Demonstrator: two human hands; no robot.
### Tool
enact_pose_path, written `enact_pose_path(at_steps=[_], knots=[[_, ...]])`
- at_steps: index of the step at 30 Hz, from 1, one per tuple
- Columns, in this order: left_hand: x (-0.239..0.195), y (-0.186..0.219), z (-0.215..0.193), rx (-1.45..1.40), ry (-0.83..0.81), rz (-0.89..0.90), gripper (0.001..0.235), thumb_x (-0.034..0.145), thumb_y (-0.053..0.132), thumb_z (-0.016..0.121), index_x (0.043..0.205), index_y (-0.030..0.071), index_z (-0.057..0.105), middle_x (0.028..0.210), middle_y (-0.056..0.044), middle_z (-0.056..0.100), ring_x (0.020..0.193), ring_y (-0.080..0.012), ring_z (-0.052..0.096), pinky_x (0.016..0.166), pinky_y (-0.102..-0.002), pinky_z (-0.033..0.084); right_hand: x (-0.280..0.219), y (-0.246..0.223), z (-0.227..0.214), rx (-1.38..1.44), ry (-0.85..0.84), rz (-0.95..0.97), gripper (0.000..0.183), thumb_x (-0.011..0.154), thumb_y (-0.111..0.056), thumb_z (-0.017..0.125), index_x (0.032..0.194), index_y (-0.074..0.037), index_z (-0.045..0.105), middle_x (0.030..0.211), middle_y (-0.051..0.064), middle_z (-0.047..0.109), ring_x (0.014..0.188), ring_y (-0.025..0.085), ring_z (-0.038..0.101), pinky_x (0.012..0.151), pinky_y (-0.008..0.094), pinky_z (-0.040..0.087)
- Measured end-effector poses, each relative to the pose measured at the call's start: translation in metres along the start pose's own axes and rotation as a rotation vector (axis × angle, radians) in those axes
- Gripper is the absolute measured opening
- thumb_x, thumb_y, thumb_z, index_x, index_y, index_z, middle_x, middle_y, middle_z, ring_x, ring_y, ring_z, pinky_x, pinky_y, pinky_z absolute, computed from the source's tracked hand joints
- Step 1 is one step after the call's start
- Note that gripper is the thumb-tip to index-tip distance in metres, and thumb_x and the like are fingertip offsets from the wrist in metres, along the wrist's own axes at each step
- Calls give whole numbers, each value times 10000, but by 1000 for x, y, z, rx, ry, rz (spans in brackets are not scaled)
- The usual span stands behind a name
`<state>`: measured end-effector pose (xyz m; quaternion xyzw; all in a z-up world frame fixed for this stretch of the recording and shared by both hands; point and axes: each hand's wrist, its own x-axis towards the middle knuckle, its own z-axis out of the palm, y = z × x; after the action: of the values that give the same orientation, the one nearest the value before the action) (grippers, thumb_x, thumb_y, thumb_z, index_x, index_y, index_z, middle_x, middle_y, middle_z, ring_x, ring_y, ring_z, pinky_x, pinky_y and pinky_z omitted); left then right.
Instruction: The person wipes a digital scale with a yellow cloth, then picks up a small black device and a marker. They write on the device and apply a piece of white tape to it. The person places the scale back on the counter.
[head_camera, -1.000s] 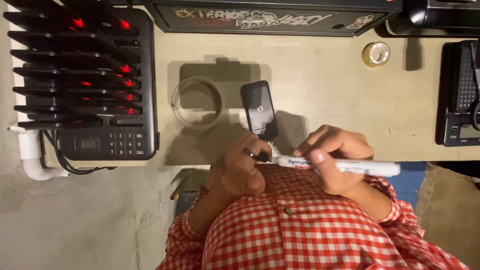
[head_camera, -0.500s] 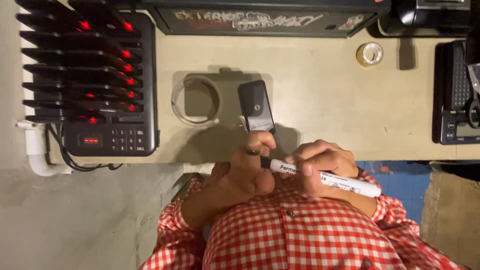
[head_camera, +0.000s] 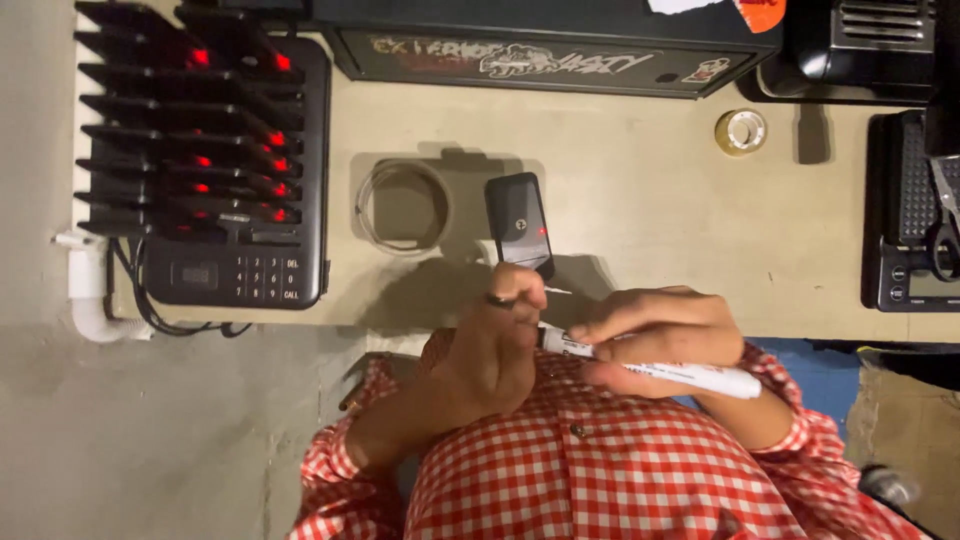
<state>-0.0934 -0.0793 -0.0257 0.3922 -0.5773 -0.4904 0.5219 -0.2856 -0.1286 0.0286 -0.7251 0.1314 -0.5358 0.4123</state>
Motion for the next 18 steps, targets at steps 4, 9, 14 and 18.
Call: enact_pose_path(at_steps=[4,9,14,18], knots=[[13,24,-7,172,-79,43,258,1056,294,418,983,69,521,663,-63,493,498,-240,505,527,-317,455,12,-6,-8,-48,-110,-50,114,752,-29,843,734,-43,732,820,178,785,536,211,734,518,311,633],[18,31,-14,292,-102,-146,435,1057,357,456,705,108,397,527,-22,360,428,-178,373,465,-350,311,-5,-12,-31,21,-96,96,245,770,-209,854,898,-17,772,987,220,794,763,217,817,660,311,658],[30,34,-13,579,114,141,537,1027,225,547,551,90,339,481,9,295,433,-148,233,454,-380,168,-4,-45,-40,-554,-121,253,147,844,-18,747,982,31,735,924,205,744,731,207,741,662,236,602],[6,-38,-24,1200,139,783,414,933,-16,812,1299,-11,619,961,-91,433,730,-259,517,551,-429,498,1,-54,-28,-779,-326,58,199,888,-158,788,1051,-49,752,1014,136,760,697,177,682,625,259,562]])
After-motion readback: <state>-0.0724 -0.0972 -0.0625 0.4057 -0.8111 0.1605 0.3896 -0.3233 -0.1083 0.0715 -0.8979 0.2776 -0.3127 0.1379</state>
